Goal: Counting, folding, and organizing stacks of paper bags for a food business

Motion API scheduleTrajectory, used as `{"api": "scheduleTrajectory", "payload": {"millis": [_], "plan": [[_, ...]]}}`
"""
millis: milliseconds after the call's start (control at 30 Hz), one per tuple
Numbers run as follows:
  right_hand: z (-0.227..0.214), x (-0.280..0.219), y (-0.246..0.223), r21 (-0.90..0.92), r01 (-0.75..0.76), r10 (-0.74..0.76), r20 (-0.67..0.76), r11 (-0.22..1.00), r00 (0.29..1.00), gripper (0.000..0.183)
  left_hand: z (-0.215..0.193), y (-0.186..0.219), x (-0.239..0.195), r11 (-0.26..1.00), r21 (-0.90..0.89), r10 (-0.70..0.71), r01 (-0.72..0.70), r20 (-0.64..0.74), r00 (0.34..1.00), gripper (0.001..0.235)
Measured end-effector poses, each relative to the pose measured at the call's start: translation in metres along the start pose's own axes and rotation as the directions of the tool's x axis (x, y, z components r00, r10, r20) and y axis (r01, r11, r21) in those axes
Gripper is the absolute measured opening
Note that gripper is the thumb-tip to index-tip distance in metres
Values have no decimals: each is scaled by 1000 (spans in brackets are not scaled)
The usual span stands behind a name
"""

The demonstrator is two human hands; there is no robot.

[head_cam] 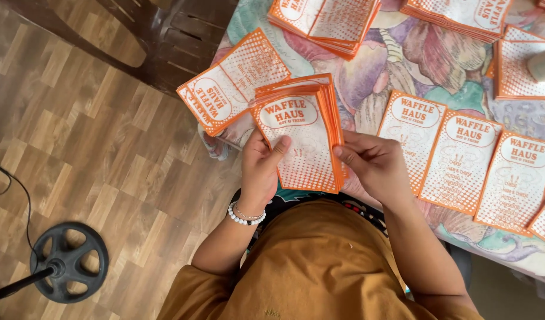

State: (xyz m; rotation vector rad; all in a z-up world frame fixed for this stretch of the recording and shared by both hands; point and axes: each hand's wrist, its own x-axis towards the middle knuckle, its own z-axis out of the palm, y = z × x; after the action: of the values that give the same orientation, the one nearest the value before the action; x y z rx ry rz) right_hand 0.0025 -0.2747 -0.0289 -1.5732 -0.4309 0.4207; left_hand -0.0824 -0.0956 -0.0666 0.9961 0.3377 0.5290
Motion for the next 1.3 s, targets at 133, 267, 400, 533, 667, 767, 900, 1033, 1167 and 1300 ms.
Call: {"api": "scheduleTrajectory", "payload": {"millis": [133, 267, 400, 533, 667, 767, 900, 1033, 1167, 1300], "plan": [[3, 4, -1, 22, -95, 97, -73, 995, 993, 26, -16, -7, -2, 999, 31, -38, 40, -52, 998, 30], [-9, 13, 11, -9, -112, 108, -197, 994, 974, 20, -29, -5, -2, 998, 25, -55, 60, -143, 988, 27], [-21, 26, 39, -356, -58, -34, -247, 933, 968, 28, -41, -4, 0, 998, 19, -58, 63, -182, 982, 25], [-20, 31, 47, -615, 77, -234, -181, 785, 955, 28, -30, 15, -1, 998, -35, -54, 48, -211, 976, 24], [-15, 23, 19, -793, 252, -509, -84, 554, 856, 40, -40, 15, 0, 997, -62, -56, 43, -229, 972, 24], [-3, 11, -11, -683, 271, -433, -74, 678, 898, 37, -52, -8, 3, 998, -53, -33, 21, -241, 970, 25], [8, 10, -20, -306, 131, -116, 66, 943, 991, 31, -44, -9, 11, 998, -61, -18, 5, -216, 976, 28], [-3, 22, -17, -763, 304, -390, 75, 570, 918, 62, -52, 20, 23, 992, -101, 53, -80, -241, 969, 26], [-15, 36, 3, -871, -35, -125, -111, 490, 986, 97, -60, 19, 21, 992, -129, -21, -3, -189, 982, 25], [-29, 50, 8, -739, -130, 37, -141, 661, 989, 91, -49, 10, 18, 992, -119, -57, 45, -93, 994, 27]]}}
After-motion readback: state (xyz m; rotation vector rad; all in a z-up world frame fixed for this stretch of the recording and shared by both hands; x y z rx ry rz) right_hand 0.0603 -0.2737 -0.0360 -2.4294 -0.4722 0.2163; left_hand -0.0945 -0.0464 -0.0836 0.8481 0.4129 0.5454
